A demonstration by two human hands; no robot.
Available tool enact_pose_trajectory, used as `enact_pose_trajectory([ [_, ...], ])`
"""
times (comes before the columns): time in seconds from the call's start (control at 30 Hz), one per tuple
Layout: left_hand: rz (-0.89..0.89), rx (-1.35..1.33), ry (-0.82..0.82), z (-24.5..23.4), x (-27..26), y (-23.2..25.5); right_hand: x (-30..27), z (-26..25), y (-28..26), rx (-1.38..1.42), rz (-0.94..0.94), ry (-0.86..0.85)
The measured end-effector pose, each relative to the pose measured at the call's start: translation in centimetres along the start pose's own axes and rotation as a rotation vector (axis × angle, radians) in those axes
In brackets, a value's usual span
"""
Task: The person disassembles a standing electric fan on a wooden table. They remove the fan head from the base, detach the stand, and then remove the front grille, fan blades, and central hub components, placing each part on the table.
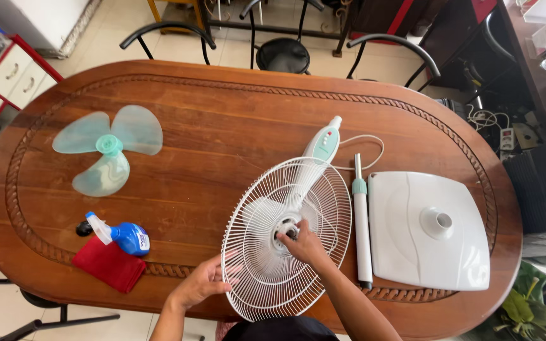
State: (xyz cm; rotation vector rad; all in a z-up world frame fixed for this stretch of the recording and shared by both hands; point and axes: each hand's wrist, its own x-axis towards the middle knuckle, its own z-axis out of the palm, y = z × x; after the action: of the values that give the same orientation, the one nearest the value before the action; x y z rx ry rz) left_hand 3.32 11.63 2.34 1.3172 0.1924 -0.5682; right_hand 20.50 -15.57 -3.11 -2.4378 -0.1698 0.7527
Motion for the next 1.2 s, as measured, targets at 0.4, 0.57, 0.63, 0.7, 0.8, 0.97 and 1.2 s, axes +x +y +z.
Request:
enact_pose_trajectory([
  [0.4,0.079,-0.031,-0.010,0.2,-0.5,-1.4,-1.8,1.0,-0.9,-0.075,-0.102,0.092],
  [0.57,0.072,-0.019,0.013,0.4,-0.5,-1.5,-3.7,0.4,-2.4,-0.241,-0.159,0.105],
  [0.63,0.067,0.005,0.027,0.3,-0.3,-1.6,-3.6,0.8,-1.9,-0.321,-0.233,0.161],
  [0.7,0.079,0.002,0.032,0.3,-0.4,-1.7,-3.5,1.2,-1.0,-0.344,-0.312,0.215],
  [0.8,0.070,0.014,0.045,0.2,-0.2,-1.6,-3.6,0.9,-0.6,-0.261,-0.372,0.260],
  [0.97,0.133,0.005,0.019,0.3,-0.3,-1.8,-3.0,-0.4,-1.5,0.019,-0.040,0.119],
  [1.2,0.065,-0.002,0.067,0.5,-0.2,-1.3,0.0,0.2,-0.2,-0.134,0.050,-0.028],
])
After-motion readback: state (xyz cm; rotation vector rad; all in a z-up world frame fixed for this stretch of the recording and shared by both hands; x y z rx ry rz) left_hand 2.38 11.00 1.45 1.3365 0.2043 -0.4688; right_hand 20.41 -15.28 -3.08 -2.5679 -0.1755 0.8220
